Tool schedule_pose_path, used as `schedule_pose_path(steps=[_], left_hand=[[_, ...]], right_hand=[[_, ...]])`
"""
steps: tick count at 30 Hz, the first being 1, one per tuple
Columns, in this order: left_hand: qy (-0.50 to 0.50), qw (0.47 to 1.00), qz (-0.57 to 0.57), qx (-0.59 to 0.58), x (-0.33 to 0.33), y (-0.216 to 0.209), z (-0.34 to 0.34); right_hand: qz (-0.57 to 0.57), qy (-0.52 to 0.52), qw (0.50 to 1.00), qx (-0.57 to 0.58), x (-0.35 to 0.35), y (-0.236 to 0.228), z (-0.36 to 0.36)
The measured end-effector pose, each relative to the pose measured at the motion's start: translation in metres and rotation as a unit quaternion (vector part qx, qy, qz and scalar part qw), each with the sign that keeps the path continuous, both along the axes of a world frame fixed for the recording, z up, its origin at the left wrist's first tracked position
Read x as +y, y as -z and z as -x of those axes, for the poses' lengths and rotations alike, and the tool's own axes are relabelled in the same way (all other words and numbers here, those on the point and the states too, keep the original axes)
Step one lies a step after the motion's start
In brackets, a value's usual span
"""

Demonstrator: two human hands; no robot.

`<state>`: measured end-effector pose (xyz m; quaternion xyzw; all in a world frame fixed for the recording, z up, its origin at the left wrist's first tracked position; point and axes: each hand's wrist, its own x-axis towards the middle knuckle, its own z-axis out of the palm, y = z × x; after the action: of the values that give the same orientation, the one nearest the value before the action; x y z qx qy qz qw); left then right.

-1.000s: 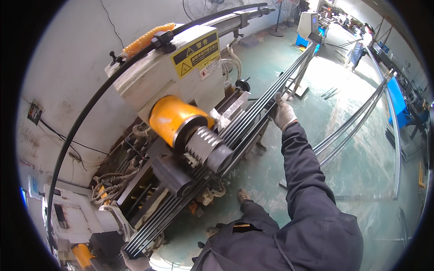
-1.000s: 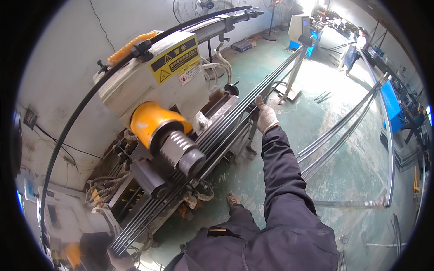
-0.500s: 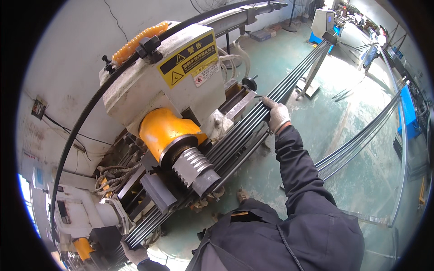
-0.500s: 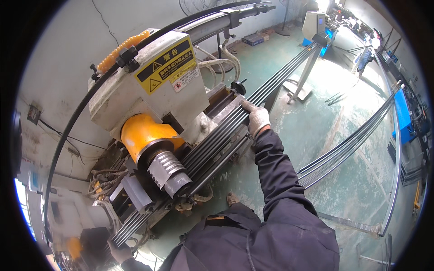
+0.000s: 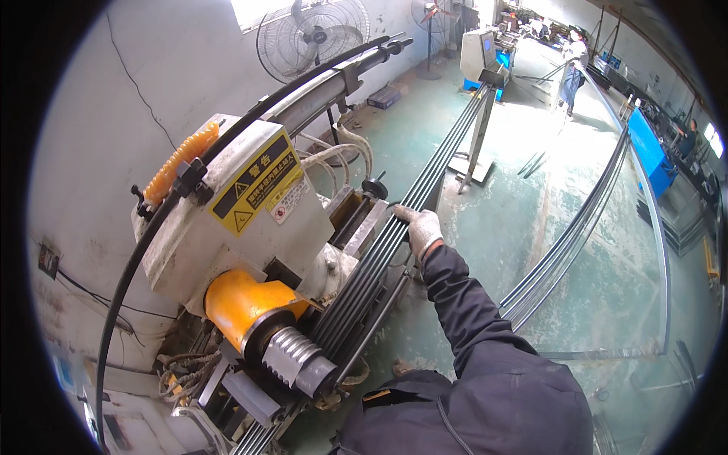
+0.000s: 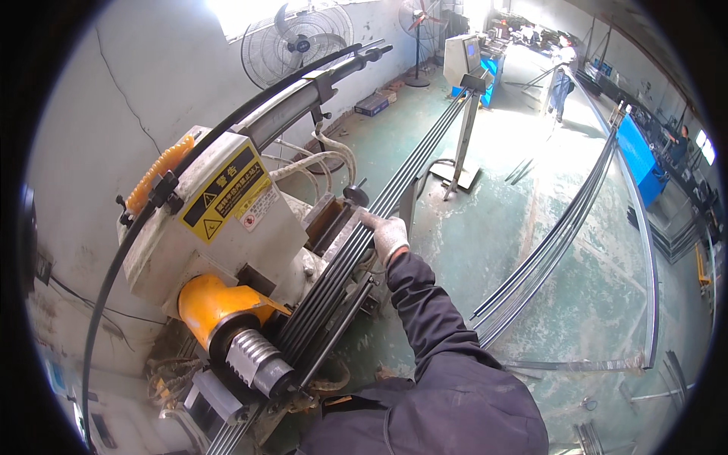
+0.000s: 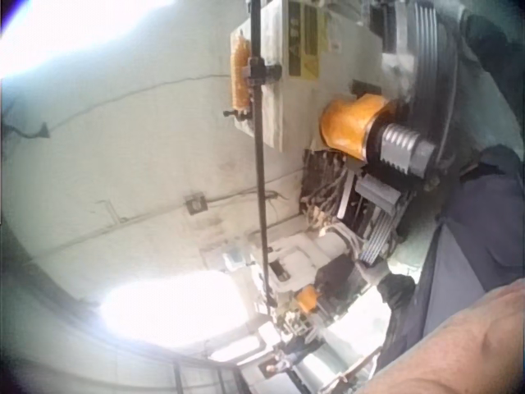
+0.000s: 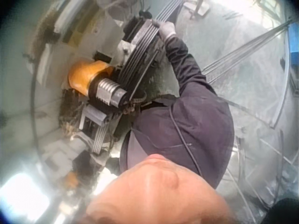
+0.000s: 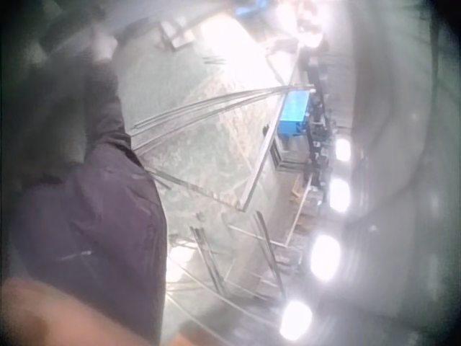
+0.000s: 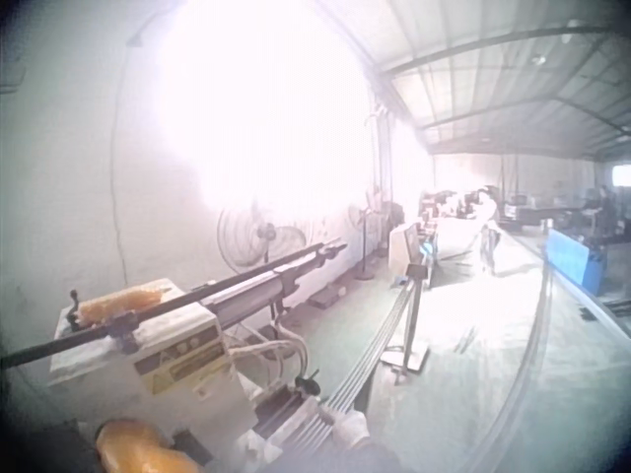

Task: The person picks up metal rods from a rack, carries them to a cutting machine, and loads them for cutting. They then measure a bent metal rod with a tape measure on a workbench.

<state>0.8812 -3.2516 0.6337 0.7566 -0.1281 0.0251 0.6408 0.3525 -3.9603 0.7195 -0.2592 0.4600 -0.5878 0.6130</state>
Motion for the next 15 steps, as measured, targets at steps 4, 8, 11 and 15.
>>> schedule_pose_path(steps=[4, 8, 11, 15], left_hand=[[-0.030, 0.999, -0.007, 0.012, -0.030, -0.018, 0.023], [-0.041, 0.930, 0.203, 0.304, -0.064, -0.054, 0.057], [-0.003, 0.889, 0.226, 0.400, -0.096, -0.063, 0.081], [0.082, 0.913, 0.101, 0.386, -0.132, -0.058, 0.117]], right_hand=[[-0.003, 0.009, 1.000, -0.001, -0.027, 0.007, 0.017], [-0.014, 0.020, 0.998, -0.050, -0.086, 0.013, 0.048], [-0.008, 0.013, 0.998, -0.057, -0.132, 0.009, 0.078], [-0.003, 0.062, 0.994, -0.090, -0.158, -0.002, 0.091]])
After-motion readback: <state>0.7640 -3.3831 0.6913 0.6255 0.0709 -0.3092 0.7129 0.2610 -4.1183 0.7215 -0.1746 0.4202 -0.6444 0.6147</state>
